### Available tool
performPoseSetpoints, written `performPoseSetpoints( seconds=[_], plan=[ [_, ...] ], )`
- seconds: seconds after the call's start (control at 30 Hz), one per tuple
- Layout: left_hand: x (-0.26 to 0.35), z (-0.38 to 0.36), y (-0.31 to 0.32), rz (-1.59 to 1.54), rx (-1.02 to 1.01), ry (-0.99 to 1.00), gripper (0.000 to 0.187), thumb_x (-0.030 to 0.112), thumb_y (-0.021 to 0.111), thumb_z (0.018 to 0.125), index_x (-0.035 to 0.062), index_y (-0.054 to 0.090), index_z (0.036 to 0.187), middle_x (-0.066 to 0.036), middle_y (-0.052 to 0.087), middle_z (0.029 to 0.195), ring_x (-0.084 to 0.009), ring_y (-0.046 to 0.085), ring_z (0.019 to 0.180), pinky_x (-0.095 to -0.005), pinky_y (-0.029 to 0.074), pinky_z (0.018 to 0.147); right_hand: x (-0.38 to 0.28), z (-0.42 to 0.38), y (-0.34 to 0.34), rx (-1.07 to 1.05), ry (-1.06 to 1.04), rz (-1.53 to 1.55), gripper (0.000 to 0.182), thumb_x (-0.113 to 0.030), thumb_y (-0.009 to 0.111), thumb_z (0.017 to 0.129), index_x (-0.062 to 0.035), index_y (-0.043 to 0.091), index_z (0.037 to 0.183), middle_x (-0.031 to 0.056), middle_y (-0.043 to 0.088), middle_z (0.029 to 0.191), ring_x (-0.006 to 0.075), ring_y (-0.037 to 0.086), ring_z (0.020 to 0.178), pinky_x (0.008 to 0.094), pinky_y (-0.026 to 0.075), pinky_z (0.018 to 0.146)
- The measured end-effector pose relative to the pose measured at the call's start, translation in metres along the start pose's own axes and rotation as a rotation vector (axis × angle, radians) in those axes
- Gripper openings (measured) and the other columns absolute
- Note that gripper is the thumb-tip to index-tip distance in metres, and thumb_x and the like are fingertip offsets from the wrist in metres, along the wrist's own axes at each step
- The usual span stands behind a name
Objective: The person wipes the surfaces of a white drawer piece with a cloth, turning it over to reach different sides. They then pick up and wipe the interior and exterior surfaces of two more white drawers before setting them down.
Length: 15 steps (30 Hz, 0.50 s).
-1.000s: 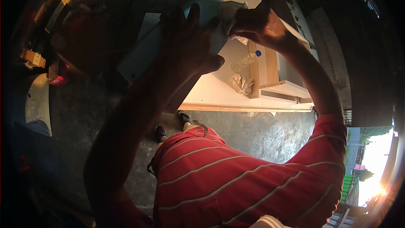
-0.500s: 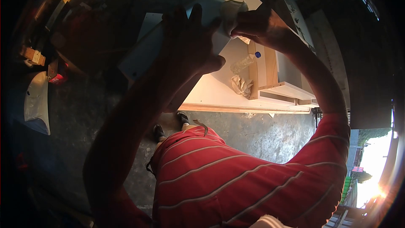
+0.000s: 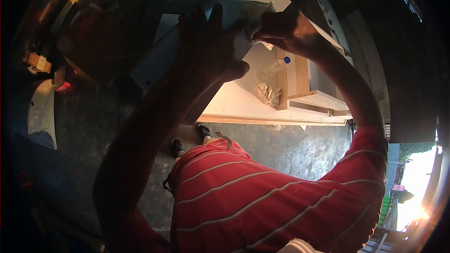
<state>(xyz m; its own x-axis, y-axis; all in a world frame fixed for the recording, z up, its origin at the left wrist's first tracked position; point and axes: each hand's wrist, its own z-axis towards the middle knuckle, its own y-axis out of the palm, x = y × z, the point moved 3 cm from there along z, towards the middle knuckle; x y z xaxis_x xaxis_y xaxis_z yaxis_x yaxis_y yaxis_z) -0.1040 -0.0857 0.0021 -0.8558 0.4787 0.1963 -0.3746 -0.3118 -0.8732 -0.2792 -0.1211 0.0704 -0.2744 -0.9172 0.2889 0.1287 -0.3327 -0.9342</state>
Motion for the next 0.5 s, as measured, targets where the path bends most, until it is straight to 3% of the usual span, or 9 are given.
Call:
performPoseSetpoints(
  seconds=[0.1, 0.23, 0.27, 0.33, 0.5],
  plan=[
    [0.002, 0.0, 0.001, -0.016, -0.011, 0.007, 0.083, 0.042, 0.075, 0.059, 0.0217, 0.05, 0.136, -0.024, 0.038, 0.141, -0.0539, 0.03, 0.13, -0.0694, 0.026, 0.103, 0.025, -0.012, 0.012, -0.015, 0.116, 0.092, 0.008, -0.02, 0.073, 0.08, -0.0184, 0.072, 0.088, -0.0027, 0.065, 0.083, 0.0172, 0.067, 0.077, 0.029, 0.056, 0.066],
    [0.002, 0.0, 0.0, -0.009, 0.003, 0.0, 0.082, 0.042, 0.075, 0.059, 0.0219, 0.051, 0.135, -0.024, 0.037, 0.142, -0.0546, 0.029, 0.131, -0.0699, 0.027, 0.103, 0.013, -0.012, 0.006, 0.013, 0.042, 0.048, 0.007, -0.02, 0.072, 0.081, -0.0188, 0.073, 0.088, -0.0016, 0.066, 0.083, 0.0182, 0.067, 0.078, 0.0293, 0.054, 0.066],
    [0.002, 0.0, -0.001, -0.011, 0.0, 0.002, 0.082, 0.042, 0.075, 0.059, 0.0219, 0.051, 0.135, -0.024, 0.037, 0.142, -0.0546, 0.029, 0.131, -0.0699, 0.027, 0.103, 0.022, -0.016, 0.009, -0.005, 0.123, 0.15, 0.007, -0.02, 0.073, 0.081, -0.0186, 0.073, 0.088, -0.0018, 0.066, 0.083, 0.0186, 0.067, 0.078, 0.0296, 0.055, 0.067],
    [0.001, 0.002, -0.002, 0.026, -0.122, -0.025, 0.088, 0.053, 0.068, 0.065, 0.0244, 0.042, 0.144, -0.023, 0.03, 0.148, -0.0492, 0.032, 0.132, -0.0663, 0.023, 0.106, 0.018, -0.017, 0.007, 0.006, 0.106, 0.085, 0.007, -0.02, 0.073, 0.081, -0.0182, 0.073, 0.087, -0.0016, 0.066, 0.083, 0.0186, 0.067, 0.078, 0.0295, 0.054, 0.067],
    [0.003, 0.003, -0.008, 0.067, -0.171, -0.041, 0.088, 0.052, 0.068, 0.065, 0.024, 0.042, 0.144, -0.023, 0.029, 0.148, -0.0488, 0.033, 0.131, -0.065, 0.024, 0.106, 0.021, -0.016, 0.009, 0.005, 0.115, 0.101, 0.009, -0.022, 0.072, 0.082, -0.0187, 0.074, 0.09, -0.0013, 0.066, 0.083, 0.0184, 0.067, 0.076, 0.0295, 0.054, 0.065]
  ],
)
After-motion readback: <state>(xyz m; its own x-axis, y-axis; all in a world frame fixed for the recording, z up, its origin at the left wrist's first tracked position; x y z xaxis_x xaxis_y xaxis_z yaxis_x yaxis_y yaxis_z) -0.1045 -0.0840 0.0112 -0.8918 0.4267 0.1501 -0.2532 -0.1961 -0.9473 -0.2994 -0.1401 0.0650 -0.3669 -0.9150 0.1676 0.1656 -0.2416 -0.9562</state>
